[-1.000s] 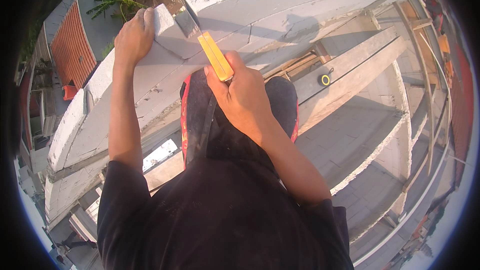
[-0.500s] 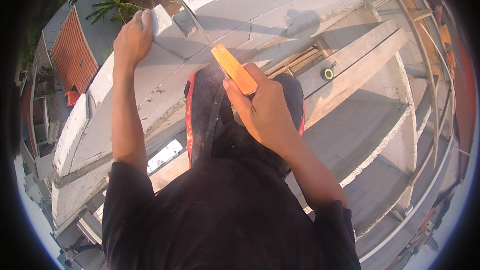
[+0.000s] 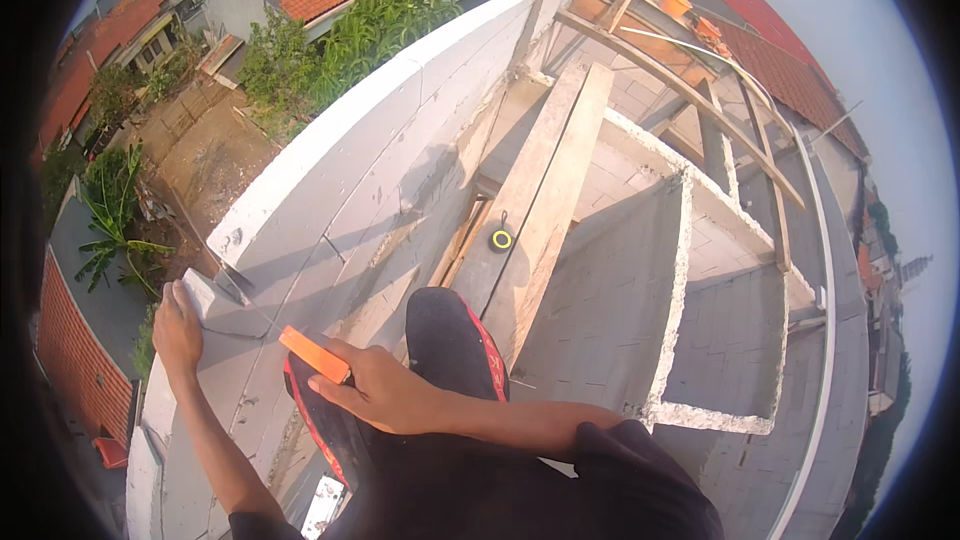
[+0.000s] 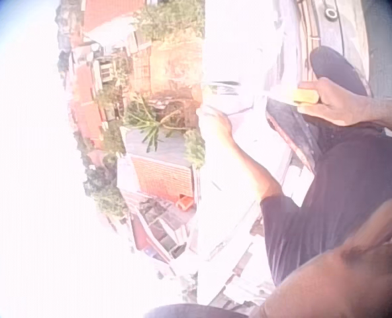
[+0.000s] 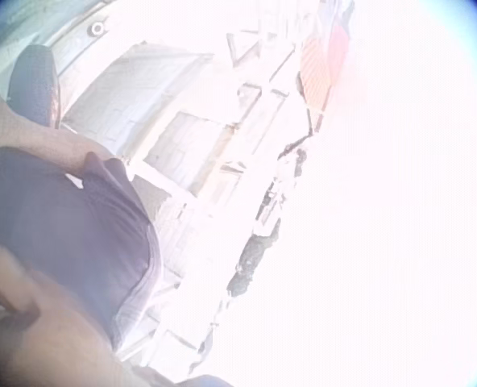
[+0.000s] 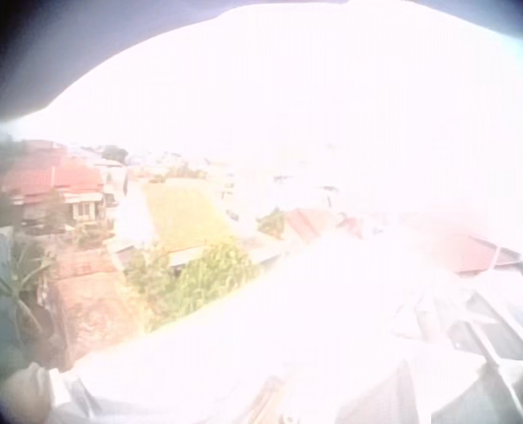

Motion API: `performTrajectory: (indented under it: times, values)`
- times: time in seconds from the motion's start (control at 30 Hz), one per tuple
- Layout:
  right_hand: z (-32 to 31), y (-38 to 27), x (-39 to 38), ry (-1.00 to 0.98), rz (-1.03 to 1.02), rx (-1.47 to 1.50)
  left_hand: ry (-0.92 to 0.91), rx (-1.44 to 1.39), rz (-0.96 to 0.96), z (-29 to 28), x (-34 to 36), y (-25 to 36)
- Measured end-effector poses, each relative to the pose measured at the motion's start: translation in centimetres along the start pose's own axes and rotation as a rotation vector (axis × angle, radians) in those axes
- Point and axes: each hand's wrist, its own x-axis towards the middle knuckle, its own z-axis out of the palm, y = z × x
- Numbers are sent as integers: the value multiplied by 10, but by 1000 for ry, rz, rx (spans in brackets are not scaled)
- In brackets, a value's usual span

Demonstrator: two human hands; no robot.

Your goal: The person uses a hand saw to cut a white wooden beam on a rooftop construction site. They measure the beam with a tape measure and continue sawing through the wood.

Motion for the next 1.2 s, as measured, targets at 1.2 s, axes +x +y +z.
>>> performTrajectory:
  times: [1.2]
  values:
    - [20, -4, 57, 174, 40, 319, -92, -9, -49, -10, -4, 13]
